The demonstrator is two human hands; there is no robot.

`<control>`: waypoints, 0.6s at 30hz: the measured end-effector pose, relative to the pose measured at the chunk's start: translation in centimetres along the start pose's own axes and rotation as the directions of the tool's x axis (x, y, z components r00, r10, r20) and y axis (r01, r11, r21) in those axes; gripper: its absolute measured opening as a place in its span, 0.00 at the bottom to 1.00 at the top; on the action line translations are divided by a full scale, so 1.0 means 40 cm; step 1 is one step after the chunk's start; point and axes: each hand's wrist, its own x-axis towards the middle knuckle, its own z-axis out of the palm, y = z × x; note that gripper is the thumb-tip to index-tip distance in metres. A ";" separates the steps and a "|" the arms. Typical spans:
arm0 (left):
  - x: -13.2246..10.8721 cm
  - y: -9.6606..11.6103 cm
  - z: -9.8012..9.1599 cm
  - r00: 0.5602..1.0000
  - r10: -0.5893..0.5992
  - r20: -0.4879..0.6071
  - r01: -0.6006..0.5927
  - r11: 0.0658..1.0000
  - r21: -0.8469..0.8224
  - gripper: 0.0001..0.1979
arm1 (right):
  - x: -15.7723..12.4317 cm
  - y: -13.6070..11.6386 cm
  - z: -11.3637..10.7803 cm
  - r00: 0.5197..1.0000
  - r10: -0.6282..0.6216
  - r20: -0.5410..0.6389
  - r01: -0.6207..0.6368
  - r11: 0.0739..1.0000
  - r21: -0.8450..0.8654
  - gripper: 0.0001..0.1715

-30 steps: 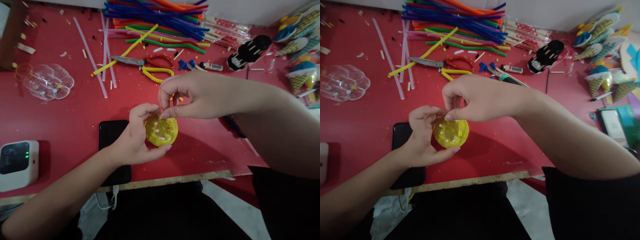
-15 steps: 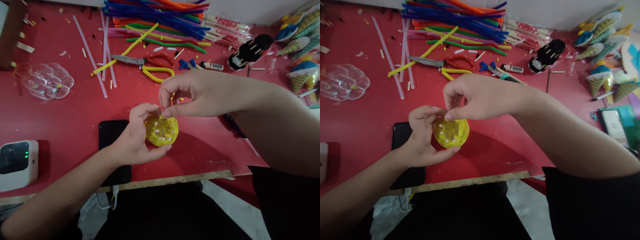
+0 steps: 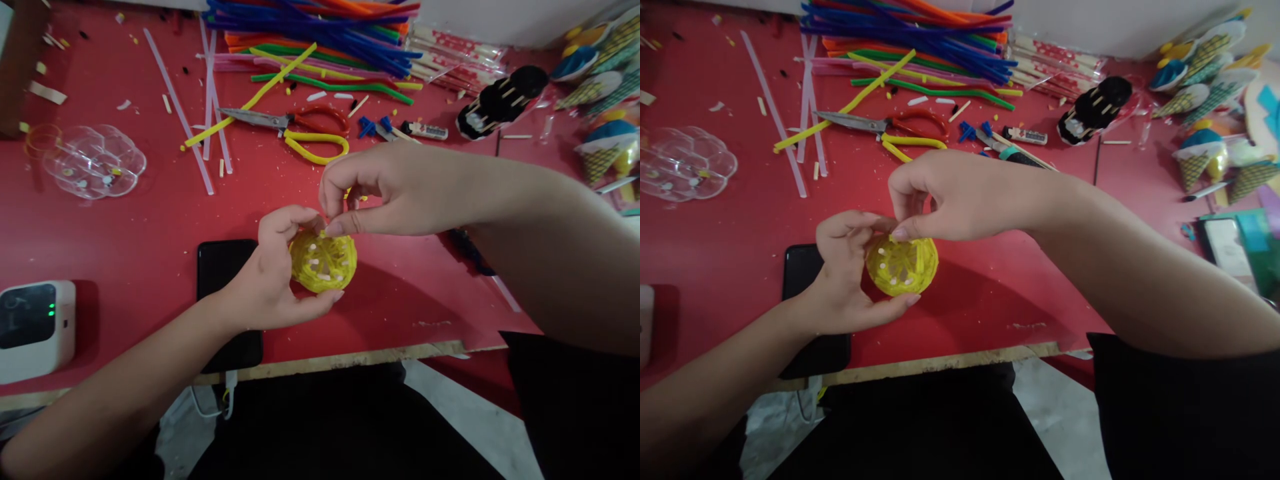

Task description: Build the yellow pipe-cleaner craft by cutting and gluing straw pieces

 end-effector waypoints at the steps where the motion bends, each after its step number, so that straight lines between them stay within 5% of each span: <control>1: 0.000 0.001 0.000 1.000 -0.010 -0.003 0.010 1.000 -0.008 0.41 | -0.001 0.000 -0.001 1.000 -0.006 0.000 0.006 1.000 0.000 0.12; 18: -0.012 0.004 0.002 0.998 -0.064 0.019 0.064 0.998 -0.008 0.44 | -0.025 0.012 -0.007 0.984 -0.037 -0.176 0.049 0.997 0.066 0.14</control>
